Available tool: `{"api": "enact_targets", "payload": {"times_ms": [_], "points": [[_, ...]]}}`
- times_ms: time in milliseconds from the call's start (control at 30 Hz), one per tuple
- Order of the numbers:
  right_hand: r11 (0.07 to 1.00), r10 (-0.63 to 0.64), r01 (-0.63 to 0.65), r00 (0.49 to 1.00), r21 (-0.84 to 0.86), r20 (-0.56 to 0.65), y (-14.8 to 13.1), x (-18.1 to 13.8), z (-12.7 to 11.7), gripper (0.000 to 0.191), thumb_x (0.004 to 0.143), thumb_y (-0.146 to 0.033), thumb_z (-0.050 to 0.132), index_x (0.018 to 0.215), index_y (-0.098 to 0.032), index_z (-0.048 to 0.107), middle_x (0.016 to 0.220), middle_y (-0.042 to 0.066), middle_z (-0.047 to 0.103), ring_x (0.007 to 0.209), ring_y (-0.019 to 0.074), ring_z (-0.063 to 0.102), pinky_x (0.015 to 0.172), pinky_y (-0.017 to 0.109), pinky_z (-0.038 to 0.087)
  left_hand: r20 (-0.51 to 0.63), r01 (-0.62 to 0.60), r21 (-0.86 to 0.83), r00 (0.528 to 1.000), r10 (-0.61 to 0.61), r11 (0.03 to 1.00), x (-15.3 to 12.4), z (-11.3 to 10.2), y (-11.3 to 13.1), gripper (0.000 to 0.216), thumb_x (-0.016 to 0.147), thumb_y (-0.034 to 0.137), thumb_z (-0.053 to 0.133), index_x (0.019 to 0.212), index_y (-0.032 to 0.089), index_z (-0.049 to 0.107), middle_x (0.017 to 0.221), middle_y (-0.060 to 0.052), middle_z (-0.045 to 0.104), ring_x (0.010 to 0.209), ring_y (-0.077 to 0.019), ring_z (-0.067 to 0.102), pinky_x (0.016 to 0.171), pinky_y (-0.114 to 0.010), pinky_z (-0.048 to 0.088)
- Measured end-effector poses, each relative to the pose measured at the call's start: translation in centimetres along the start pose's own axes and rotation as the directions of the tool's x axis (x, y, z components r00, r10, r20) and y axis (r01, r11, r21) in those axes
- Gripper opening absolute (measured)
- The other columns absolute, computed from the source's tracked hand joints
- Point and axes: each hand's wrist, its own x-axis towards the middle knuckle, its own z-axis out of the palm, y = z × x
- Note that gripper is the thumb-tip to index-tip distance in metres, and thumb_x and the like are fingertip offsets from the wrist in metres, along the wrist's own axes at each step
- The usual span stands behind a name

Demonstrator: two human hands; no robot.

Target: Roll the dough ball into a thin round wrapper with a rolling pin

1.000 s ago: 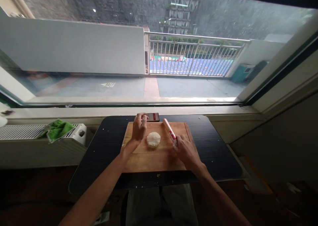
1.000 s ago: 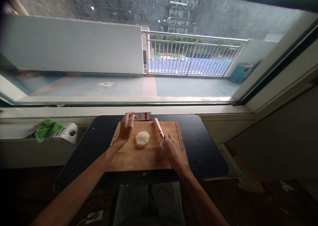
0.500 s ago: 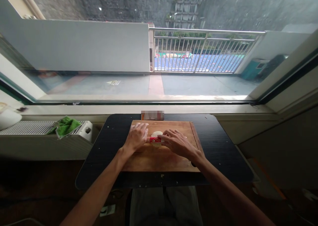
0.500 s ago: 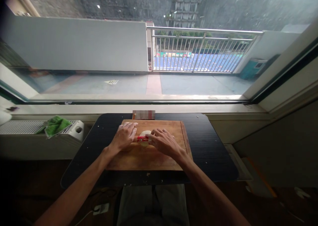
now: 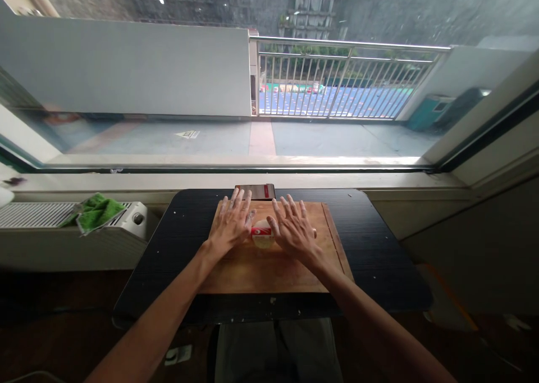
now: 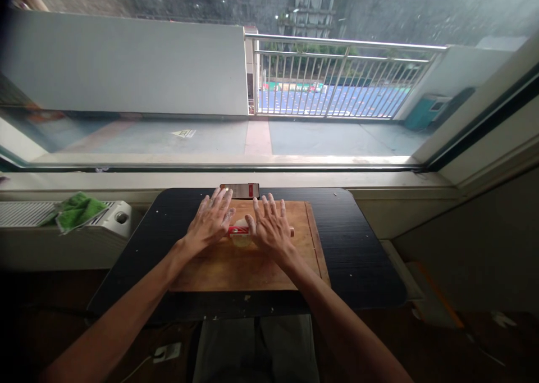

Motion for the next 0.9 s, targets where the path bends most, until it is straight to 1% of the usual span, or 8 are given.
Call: {"api": "enact_targets", "payload": {"times_ms": [100,167,333,433,533,600,700,900], "points": [[1.000,0.016,-0.017,1.000,0.027,0.027,0.4,0.8,0.1,0.067,0.119,-0.055,0.037,0.176,-0.020,0.045,0.181,0.016,0.044,0.174,0.0372,0.024,0.140,0.071,0.011,-0.019,-0.007,-0.001,1.000,0.007,1.000,0.8,0.2,-0.4,0.071,0.115,0.045,0.034,0.181,0.018,0.027,0.188,-0.016,0.029,0.177,-0.0328,0.017,0.142,-0.064,0.020],[0.999,0.028,-0.031,0.998,0.040,0.064,0.6,1.4,0.1,0.068,0.119,-0.057,0.036,0.177,-0.021,0.043,0.183,0.016,0.041,0.175,0.0375,0.021,0.140,0.073,0.007,-0.016,-0.009,0.002,1.000,0.009,1.000,1.5,0.3,-0.6,0.072,0.115,0.044,0.033,0.181,0.017,0.024,0.189,-0.017,0.026,0.178,-0.0324,0.015,0.142,-0.063,0.019],[0.997,0.035,-0.044,0.990,0.066,0.137,1.2,3.3,0.0,0.072,0.119,-0.061,0.032,0.183,-0.027,0.029,0.188,0.013,0.029,0.177,0.0377,0.014,0.138,0.077,0.004,-0.005,-0.016,0.018,1.000,0.016,1.000,3.3,0.7,-1.1,0.073,0.116,0.044,0.032,0.181,0.013,0.023,0.188,-0.021,0.025,0.177,-0.0336,0.017,0.142,-0.063,0.018],[0.997,0.044,-0.058,0.976,0.060,0.213,1.3,4.4,-0.4,0.075,0.120,-0.062,0.029,0.184,-0.024,0.022,0.190,0.015,0.021,0.177,0.0393,0.010,0.137,0.079,0.005,-0.004,-0.014,0.023,1.000,0.015,1.000,4.5,1.1,-1.5,0.073,0.116,0.044,0.034,0.181,0.012,0.023,0.187,-0.021,0.027,0.177,-0.0339,0.019,0.142,-0.064,0.018],[0.998,0.043,-0.053,0.969,0.034,0.243,1.1,4.8,-1.0,0.075,0.120,-0.060,0.028,0.185,-0.023,0.019,0.190,0.016,0.017,0.177,0.0406,0.010,0.136,0.081,0.007,0.050,0.001,0.024,0.999,-0.002,1.000,5.0,1.2,-1.6,0.074,0.116,0.045,0.033,0.180,0.010,0.023,0.187,-0.021,0.027,0.177,-0.0336,0.019,0.143,-0.061,0.019],[0.999,0.041,-0.044,0.967,0.009,0.250,0.8,4.4,-1.3,0.076,0.120,-0.059,0.029,0.185,-0.023,0.016,0.190,0.015,0.014,0.177,0.0394,0.009,0.137,0.078,0.006,0.079,0.018,0.040,0.997,-0.021,0.999,4.7,1.0,-1.3,0.074,0.116,0.045,0.032,0.181,0.010,0.022,0.187,-0.021,0.026,0.177,-0.0335,0.019,0.143,-0.061,0.020],[0.999,0.043,-0.035,0.970,-0.039,0.240,0.3,3.3,-1.4,0.075,0.120,-0.059,0.029,0.185,-0.025,0.013,0.191,0.013,0.011,0.177,0.0357,0.006,0.139,0.073,0.004,0.081,0.043,0.085,0.995,-0.050,0.995,3.1,0.6,-0.5,0.072,0.117,0.043,0.030,0.182,0.014,0.022,0.188,-0.017,0.025,0.177,-0.0321,0.018,0.142,-0.060,0.024],[0.994,0.063,-0.045,0.981,-0.102,0.183,-0.8,0.2,-0.8,0.074,0.119,-0.057,0.027,0.185,-0.025,0.017,0.190,0.012,0.021,0.177,0.0337,0.012,0.141,0.067,0.003,0.024,0.034,0.176,0.999,-0.038,0.984,-1.3,0.1,1.0,0.070,0.117,0.044,0.029,0.180,0.015,0.029,0.189,-0.014,0.026,0.177,-0.0289,0.017,0.143,-0.055,0.025]]}}
